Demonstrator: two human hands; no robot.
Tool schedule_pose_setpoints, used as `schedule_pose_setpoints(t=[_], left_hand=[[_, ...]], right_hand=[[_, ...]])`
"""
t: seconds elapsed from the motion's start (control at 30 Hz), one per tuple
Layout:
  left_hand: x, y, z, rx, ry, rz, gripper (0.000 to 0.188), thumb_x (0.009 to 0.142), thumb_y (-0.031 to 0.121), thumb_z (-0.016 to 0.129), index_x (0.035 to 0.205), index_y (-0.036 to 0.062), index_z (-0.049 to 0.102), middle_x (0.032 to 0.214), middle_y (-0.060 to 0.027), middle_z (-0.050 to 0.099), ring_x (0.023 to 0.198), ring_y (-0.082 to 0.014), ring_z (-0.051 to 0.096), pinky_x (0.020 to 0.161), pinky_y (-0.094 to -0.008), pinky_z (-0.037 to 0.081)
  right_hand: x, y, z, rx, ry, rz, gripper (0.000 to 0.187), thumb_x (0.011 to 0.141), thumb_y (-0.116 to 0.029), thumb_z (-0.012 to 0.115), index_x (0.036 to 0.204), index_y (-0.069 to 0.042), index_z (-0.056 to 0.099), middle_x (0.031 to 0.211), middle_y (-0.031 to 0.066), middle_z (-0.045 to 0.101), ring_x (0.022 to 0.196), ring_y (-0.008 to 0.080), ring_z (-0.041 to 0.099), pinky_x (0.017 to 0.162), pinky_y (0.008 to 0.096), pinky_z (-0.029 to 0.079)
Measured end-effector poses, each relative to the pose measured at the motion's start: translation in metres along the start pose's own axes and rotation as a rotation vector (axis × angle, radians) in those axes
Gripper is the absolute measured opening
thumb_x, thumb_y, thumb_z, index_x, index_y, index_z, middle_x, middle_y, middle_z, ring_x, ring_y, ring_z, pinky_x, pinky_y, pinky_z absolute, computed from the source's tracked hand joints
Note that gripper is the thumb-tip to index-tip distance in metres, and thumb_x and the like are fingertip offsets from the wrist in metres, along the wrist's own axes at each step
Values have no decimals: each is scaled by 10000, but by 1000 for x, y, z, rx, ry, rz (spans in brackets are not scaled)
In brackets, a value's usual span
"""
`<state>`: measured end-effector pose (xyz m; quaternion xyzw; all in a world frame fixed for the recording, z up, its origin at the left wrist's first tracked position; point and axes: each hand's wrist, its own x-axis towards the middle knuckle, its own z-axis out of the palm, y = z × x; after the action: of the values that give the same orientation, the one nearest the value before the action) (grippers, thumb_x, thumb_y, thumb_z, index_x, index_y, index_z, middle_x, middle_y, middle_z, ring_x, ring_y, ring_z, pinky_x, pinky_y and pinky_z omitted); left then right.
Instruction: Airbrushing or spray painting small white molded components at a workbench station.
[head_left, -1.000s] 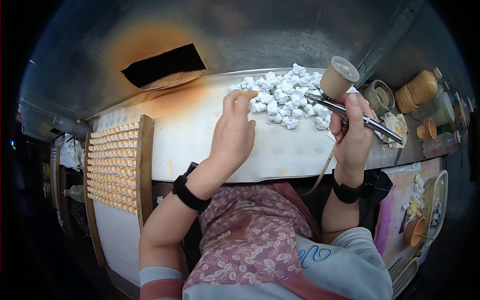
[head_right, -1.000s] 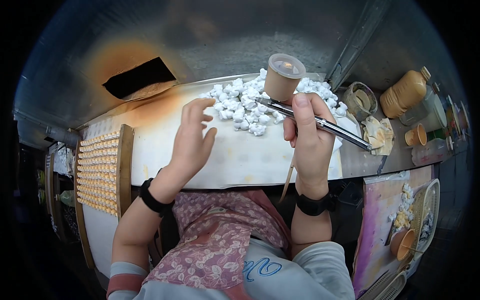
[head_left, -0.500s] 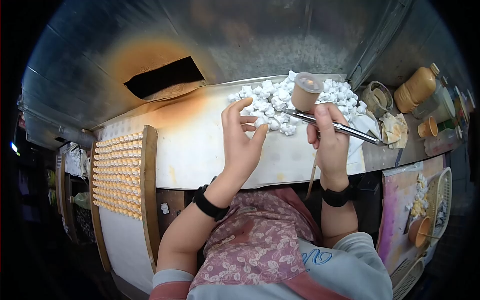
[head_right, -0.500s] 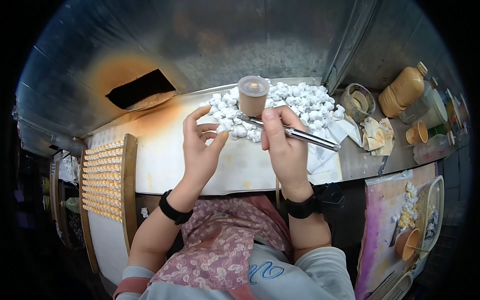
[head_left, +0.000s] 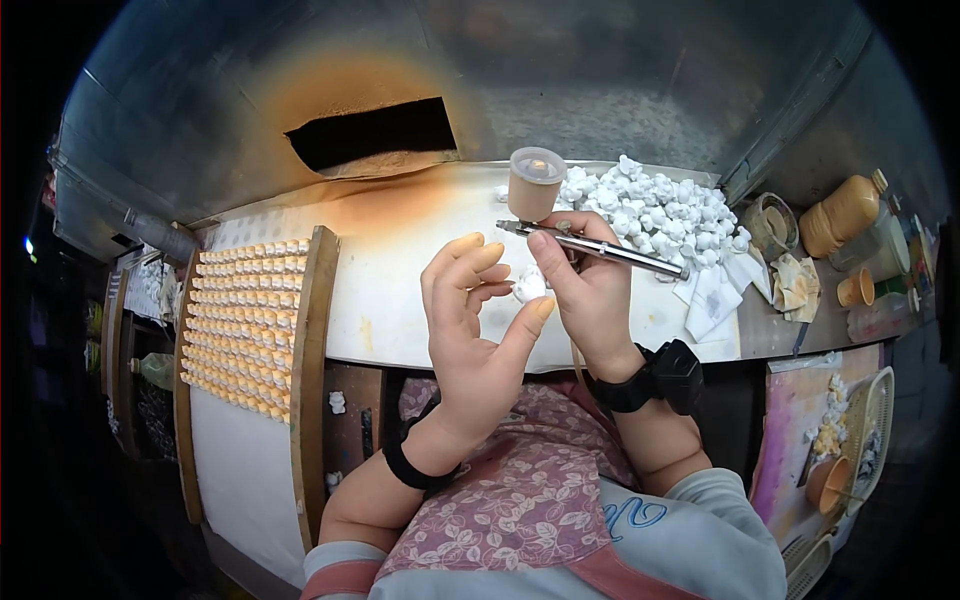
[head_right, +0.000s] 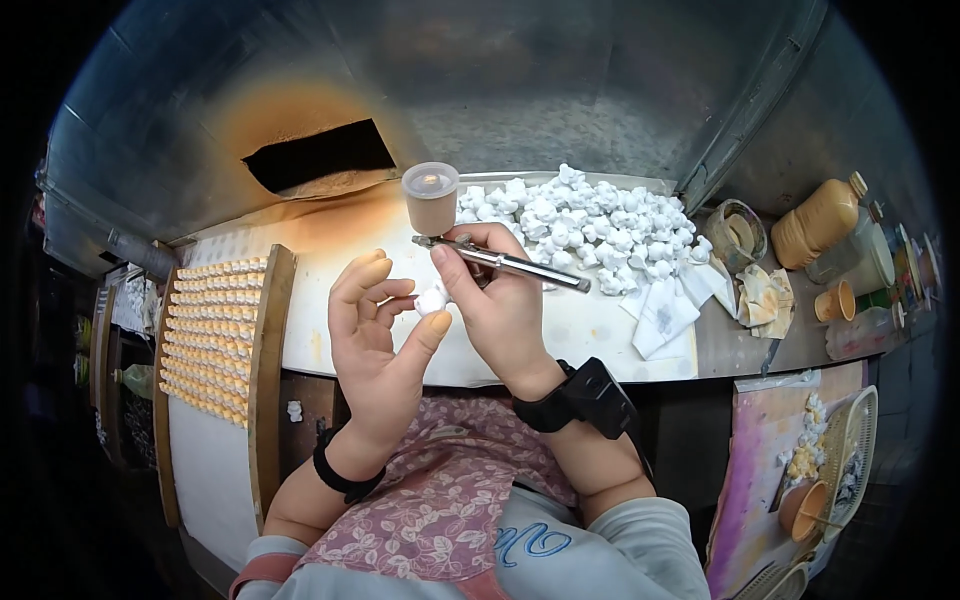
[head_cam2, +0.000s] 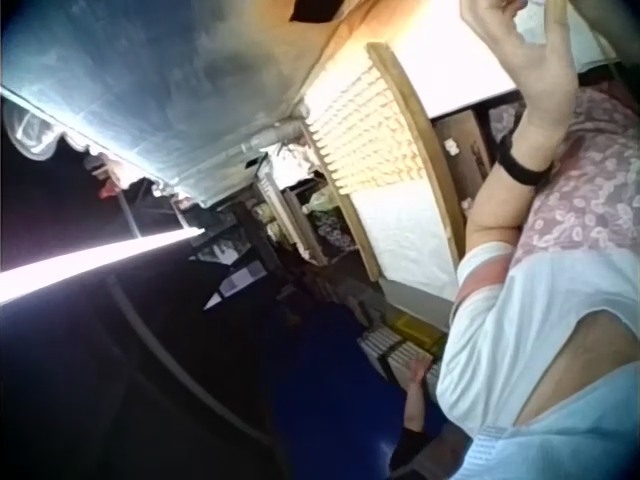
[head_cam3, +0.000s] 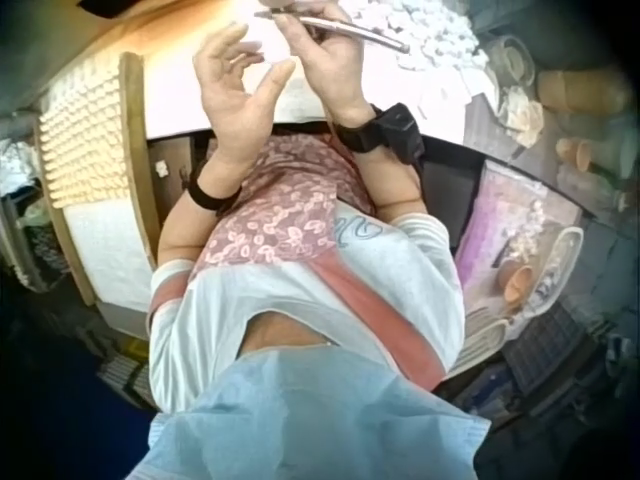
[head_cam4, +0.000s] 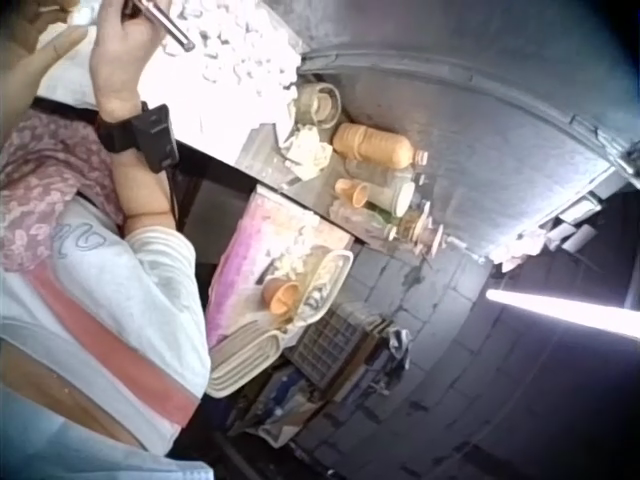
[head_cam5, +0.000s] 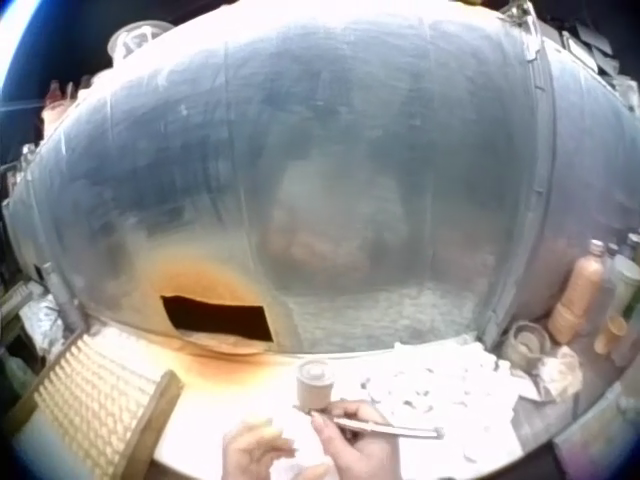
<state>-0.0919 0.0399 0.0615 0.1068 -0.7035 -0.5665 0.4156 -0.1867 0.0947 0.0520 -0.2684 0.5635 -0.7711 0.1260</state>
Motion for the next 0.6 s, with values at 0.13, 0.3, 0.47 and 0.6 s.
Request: schedule_pose_setpoints(t=[0.13, 0.3, 0.47, 0.6], left_hand=[[1, -1, -4, -37, -25, -17, 554, 679, -77, 623, 1150, 20, 348, 1145, -68, 358, 916, -140, 453, 757, -259, 427], [3, 0, -6, -124, 81, -139, 537, 689, -67, 614, 1145, 11, 342, 1146, -79, 346, 917, -151, 460, 739, -242, 449], [6, -5, -12, -211, 138, -233, 538, 706, -60, 600, 1155, -2, 309, 1164, -98, 334, 974, -180, 462, 767, -259, 454], [4, -6, -11, -281, 117, -227, 518, 725, -64, 565, 1168, -8, 301, 1224, -124, 298, 1074, -229, 430, 831, -285, 437]], right_hand=[[2, -4, 2, 63, -31, 122, 175, 797, -138, 583, 879, 1, 513, 682, -18, 489, 584, 24, 402, 508, 168, 336], [-6, -2, 10, 101, -29, 71, 216, 792, -140, 588, 919, 4, 489, 709, -15, 500, 600, 22, 409, 527, 157, 345], [-13, 12, 10, -50, -37, -76, 312, 743, -109, 630, 988, 2, 472, 707, -6, 536, 533, 0, 370, 473, 134, 315], [-13, 18, 10, -74, -60, -121, 335, 730, -95, 639, 1002, 6, 472, 674, -1, 547, 501, 3, 362, 446, 134, 304]])
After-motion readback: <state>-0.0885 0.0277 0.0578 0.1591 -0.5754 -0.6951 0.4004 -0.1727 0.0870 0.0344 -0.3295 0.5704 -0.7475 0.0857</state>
